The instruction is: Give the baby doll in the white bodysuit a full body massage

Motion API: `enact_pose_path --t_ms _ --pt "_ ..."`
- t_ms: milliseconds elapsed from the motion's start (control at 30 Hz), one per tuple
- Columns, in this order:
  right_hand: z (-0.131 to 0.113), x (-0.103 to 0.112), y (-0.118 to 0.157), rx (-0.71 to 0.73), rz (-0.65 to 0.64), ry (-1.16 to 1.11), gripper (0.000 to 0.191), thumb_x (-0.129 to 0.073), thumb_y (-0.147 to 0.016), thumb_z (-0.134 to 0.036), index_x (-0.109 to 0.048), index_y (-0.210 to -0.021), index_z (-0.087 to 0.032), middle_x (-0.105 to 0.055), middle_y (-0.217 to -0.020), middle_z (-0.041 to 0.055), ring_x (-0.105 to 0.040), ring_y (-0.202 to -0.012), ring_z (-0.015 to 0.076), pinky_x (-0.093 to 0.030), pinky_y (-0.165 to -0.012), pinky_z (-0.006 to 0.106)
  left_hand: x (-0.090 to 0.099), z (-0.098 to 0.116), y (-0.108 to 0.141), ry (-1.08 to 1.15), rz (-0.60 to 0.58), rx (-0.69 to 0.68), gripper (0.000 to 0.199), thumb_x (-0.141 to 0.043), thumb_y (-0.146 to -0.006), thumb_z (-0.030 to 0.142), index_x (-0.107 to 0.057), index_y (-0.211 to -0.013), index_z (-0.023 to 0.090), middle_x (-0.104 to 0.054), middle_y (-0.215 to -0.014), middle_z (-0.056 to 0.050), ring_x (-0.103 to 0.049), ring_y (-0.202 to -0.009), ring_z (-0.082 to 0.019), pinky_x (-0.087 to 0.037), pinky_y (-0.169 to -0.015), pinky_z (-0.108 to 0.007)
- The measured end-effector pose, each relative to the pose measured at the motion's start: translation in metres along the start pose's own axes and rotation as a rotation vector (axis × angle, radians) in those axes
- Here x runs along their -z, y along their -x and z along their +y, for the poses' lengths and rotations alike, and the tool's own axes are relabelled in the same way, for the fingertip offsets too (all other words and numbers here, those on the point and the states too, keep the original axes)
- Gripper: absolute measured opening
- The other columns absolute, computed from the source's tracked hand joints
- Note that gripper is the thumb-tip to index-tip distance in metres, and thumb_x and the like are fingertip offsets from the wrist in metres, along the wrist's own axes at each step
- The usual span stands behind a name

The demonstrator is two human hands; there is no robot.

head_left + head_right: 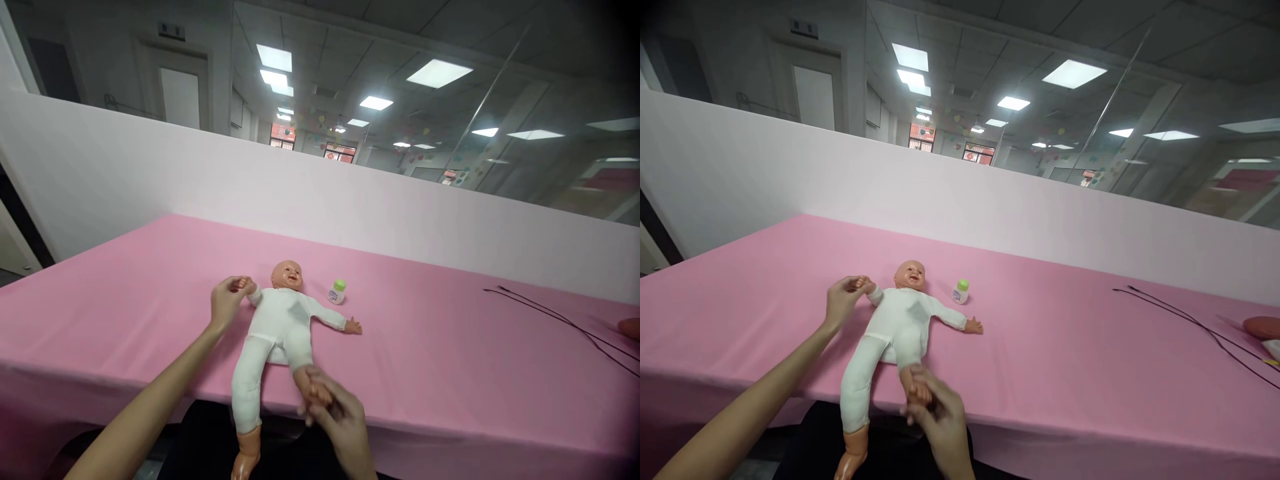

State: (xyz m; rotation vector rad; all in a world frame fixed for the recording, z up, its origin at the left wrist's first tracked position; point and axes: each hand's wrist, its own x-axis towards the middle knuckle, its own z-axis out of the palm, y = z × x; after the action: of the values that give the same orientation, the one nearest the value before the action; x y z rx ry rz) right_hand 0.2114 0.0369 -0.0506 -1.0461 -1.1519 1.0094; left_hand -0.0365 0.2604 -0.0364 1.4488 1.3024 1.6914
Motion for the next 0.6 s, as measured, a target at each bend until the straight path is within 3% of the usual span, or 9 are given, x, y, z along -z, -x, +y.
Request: enact_pose_path --t_ms 67,167,267,400,467,533,600 --pt "-0.016 -0.016 -0.036 0.037 -0.039 0.062 0.044 -0.086 -0.081 -0.047 -0.082 -0.116 -0.022 -0.08 -0.111 0.0124 -0.073 -0.063 0.0207 -0.066 -0.066 0.036 -0.019 0.014 0.014 -0.142 -0.095 -0.12 0.02 -0.077 -0.083 0.038 -0.082 -0.098 0.025 -0.081 -0.102 -0.006 -0.072 -0.093 -0.025 -0.05 -0.081 -0.033" --pt "-0.019 -0.037 -0.079 0.037 -0.142 0.095 0.044 -0.084 -0.083 -0.048 -0.081 -0.116 -0.019 -0.079 -0.098 0.0079 -0.071 -0.065 0.0182 -0.066 -0.066 0.033 -0.04 0.02 0.03 -0.36 -0.199 -0.21 0.02 -0.069 -0.091 0.037 -0.083 -0.101 0.027 -0.081 -0.101 -0.006 -0.071 -0.087 -0.024 -0.045 -0.074 -0.033" --pt "-0.012 -0.046 -0.091 0.027 -0.178 0.084 0.042 -0.083 -0.083 -0.047 -0.082 -0.115 -0.02 -0.079 -0.104 0.0075 -0.071 -0.068 0.0167 -0.066 -0.069 0.032 -0.045 0.014 0.036 -0.388 -0.233 -0.203 0.022 -0.066 -0.094 0.038 -0.082 -0.104 0.027 -0.081 -0.104 -0.007 -0.071 -0.087 -0.024 -0.044 -0.074 -0.032" --pt "-0.009 -0.025 -0.053 0.011 -0.127 0.031 0.043 -0.087 -0.079 -0.045 -0.082 -0.115 -0.022 -0.075 -0.13 0.0121 -0.075 -0.08 0.0216 -0.066 -0.074 0.035 -0.021 0.003 0.022 -0.144 -0.2 -0.067 0.022 -0.077 -0.083 0.039 -0.081 -0.099 0.025 -0.081 -0.103 -0.007 -0.073 -0.09 -0.026 -0.05 -0.079 -0.034" --pt "-0.001 -0.003 -0.023 -0.017 -0.142 0.012 0.042 -0.092 -0.074 -0.04 -0.083 -0.112 -0.024 -0.074 -0.131 0.0127 -0.077 -0.085 0.025 -0.066 -0.08 0.038 -0.001 -0.006 0.01 0.021 -0.094 0.054 0.027 -0.08 -0.078 0.041 -0.08 -0.097 0.022 -0.08 -0.101 -0.009 -0.072 -0.09 -0.027 -0.052 -0.078 -0.035" --pt "0.015 0.018 0.007 -0.061 -0.221 -0.022 0.04 -0.094 -0.072 -0.039 -0.084 -0.11 -0.029 -0.075 -0.132 0.0115 -0.079 -0.077 0.0262 -0.067 -0.075 0.042 0.018 -0.019 -0.001 0.095 0.073 0.173 0.033 -0.081 -0.074 0.045 -0.078 -0.095 0.019 -0.079 -0.099 -0.01 -0.071 -0.089 -0.027 -0.052 -0.076 -0.035" --pt "0.033 0.031 0.032 -0.034 -0.246 -0.027 0.037 -0.097 -0.065 -0.046 -0.087 -0.098 -0.031 -0.08 -0.118 0.0111 -0.08 -0.088 0.0329 -0.066 -0.079 0.045 0.031 -0.03 -0.009 0.089 0.196 0.261 0.036 -0.081 -0.071 0.047 -0.076 -0.092 0.018 -0.078 -0.096 -0.01 -0.07 -0.087 -0.026 -0.051 -0.074 -0.035"
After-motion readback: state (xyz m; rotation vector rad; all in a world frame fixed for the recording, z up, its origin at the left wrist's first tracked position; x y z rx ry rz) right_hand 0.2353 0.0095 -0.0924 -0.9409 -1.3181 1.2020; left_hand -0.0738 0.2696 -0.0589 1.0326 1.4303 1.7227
